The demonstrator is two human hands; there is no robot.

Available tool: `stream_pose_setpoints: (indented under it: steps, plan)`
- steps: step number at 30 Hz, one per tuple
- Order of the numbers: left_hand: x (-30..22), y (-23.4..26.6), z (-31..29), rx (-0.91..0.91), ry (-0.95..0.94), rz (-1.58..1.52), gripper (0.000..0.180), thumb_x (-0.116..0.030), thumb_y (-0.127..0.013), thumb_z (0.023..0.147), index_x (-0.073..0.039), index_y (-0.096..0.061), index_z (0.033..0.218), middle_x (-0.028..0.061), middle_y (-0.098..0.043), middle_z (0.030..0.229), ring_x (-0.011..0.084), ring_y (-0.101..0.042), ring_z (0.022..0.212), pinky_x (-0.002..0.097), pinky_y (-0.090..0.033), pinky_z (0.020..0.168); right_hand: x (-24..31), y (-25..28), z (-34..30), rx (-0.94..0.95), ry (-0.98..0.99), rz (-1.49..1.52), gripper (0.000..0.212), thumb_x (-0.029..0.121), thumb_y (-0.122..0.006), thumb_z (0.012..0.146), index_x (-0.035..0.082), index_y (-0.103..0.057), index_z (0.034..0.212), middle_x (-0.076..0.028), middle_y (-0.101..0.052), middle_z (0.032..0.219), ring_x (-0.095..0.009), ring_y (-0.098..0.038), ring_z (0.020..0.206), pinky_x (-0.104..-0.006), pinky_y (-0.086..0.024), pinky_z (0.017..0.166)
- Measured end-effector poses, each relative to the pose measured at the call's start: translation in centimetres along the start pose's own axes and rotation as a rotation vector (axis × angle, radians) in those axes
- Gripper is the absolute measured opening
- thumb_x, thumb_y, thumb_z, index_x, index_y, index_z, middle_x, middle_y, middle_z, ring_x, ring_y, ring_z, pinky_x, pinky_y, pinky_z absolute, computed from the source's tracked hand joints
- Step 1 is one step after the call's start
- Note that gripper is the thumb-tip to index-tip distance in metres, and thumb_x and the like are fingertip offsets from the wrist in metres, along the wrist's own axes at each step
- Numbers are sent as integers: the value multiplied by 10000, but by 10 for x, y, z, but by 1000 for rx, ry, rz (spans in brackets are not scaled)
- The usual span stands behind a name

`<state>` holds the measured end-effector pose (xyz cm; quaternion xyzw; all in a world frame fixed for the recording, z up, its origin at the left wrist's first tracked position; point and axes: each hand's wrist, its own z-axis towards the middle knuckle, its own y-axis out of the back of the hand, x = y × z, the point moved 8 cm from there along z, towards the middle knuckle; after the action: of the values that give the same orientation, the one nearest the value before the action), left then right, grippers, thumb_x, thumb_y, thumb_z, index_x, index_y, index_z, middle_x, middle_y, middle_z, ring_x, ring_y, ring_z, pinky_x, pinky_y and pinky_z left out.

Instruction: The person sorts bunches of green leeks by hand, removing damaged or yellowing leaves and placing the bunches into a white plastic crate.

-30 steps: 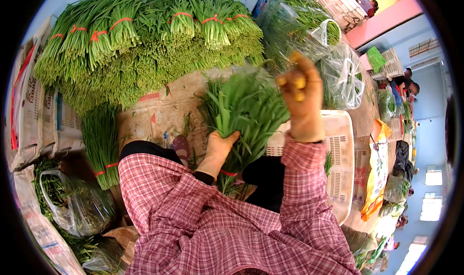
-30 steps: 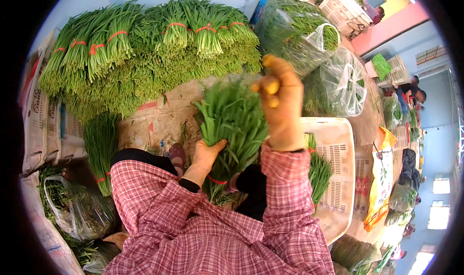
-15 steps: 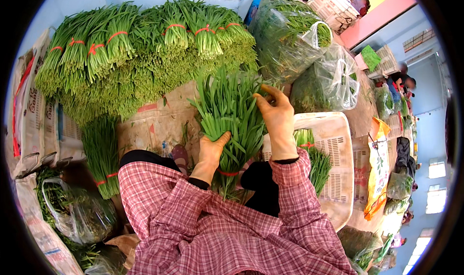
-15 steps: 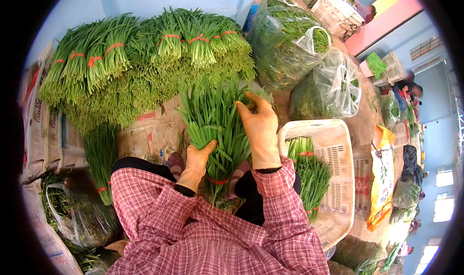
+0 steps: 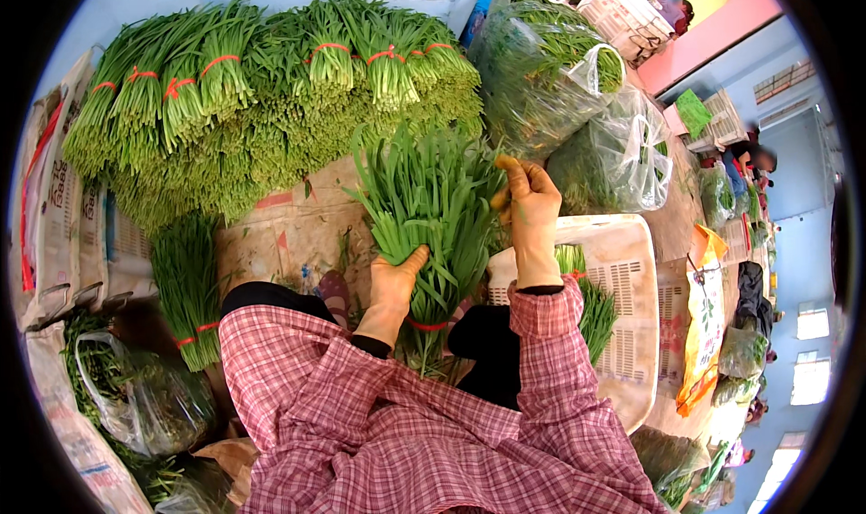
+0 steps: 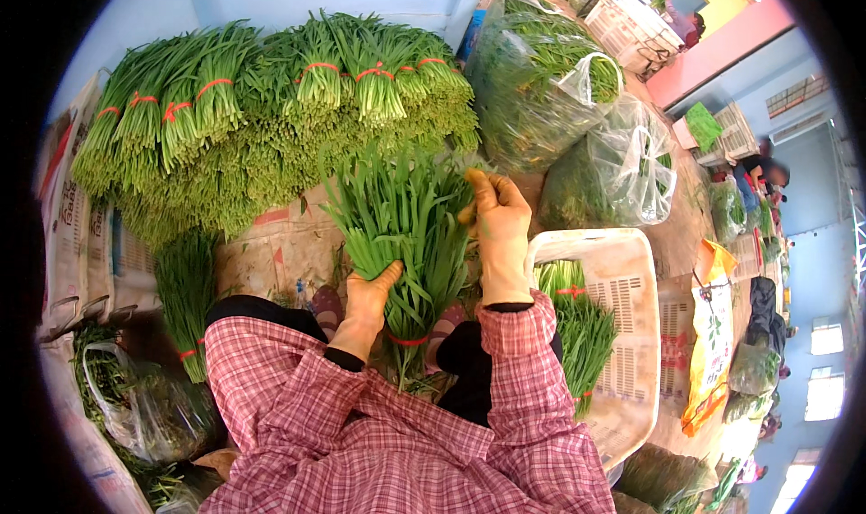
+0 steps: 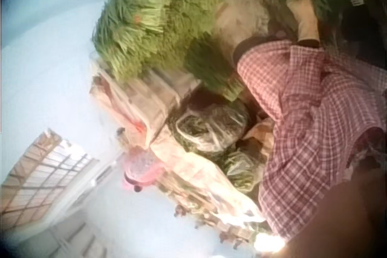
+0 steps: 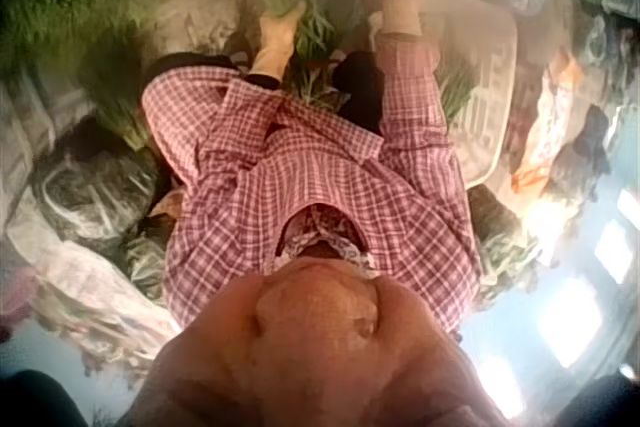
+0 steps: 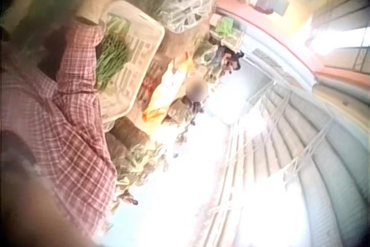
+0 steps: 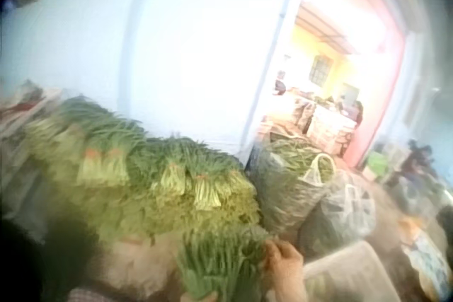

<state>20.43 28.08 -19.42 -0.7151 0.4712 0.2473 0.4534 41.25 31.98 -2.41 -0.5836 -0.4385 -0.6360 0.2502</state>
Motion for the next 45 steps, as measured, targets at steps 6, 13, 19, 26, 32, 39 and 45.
stream_pose_setpoints:
  steps: [6,13,19,26,32,39,45]
  plan:
    - [-1,-5,-3,7,23,182,284,-102,-779,856,15,-692,1100,73,-723,1027,176,-654,856,336,-529,766,-13,-39,8,172,291,-500,242,264,-723,886,90,-729,1054,-63,-702,788,-150,-645,690,-292,-522,647]
    - [1,18,5,-136,52,10,316,-149,-791,854,23,-682,1095,90,-714,1064,191,-646,847,362,-521,752,-3,34,25,-59,60,356,332,285,-679,941,-3,-662,1106,-98,-715,867,-117,-625,640,-236,-476,546]
    - [-12,10,4,-109,-7,-116,317,-140,-777,865,51,-674,1097,103,-702,1063,195,-646,869,353,-523,740,-96,-28,-61,147,158,-332,779,315,-837,790,-40,-482,1385,-206,-612,1279,-265,-602,1146,-359,-461,999]
    - [-19,6,-7,-123,123,-190,413,-124,-762,875,46,-600,1215,126,-656,1165,240,-632,1012,393,-538,844,-117,-44,-56,243,-343,250,424,124,-750,862,-39,-605,1225,-112,-699,1082,-195,-657,887,-312,-519,806]
    - [-11,11,-2,-182,210,-307,428,-119,-753,882,20,-580,1248,121,-631,1207,259,-618,1041,422,-540,859,-119,-11,-46,32,-134,138,504,209,-775,855,-45,-591,1250,-138,-658,1159,-191,-621,986,-306,-505,812]
    - [-18,23,1,-237,154,-357,491,-128,-743,891,8,-518,1306,116,-594,1247,254,-599,1065,427,-541,866,-81,-14,-100,238,99,-520,791,276,-853,761,-43,-475,1378,-214,-601,1306,-332,-575,1218,-404,-482,992]
    - [-27,19,-1,-186,144,-255,451,-134,-718,910,11,-527,1292,117,-605,1224,257,-616,1010,415,-544,862,-109,-51,-120,458,-109,-407,1175,285,-916,648,-30,-203,1526,-255,-587,1313,-347,-578,1228,-381,-478,989]
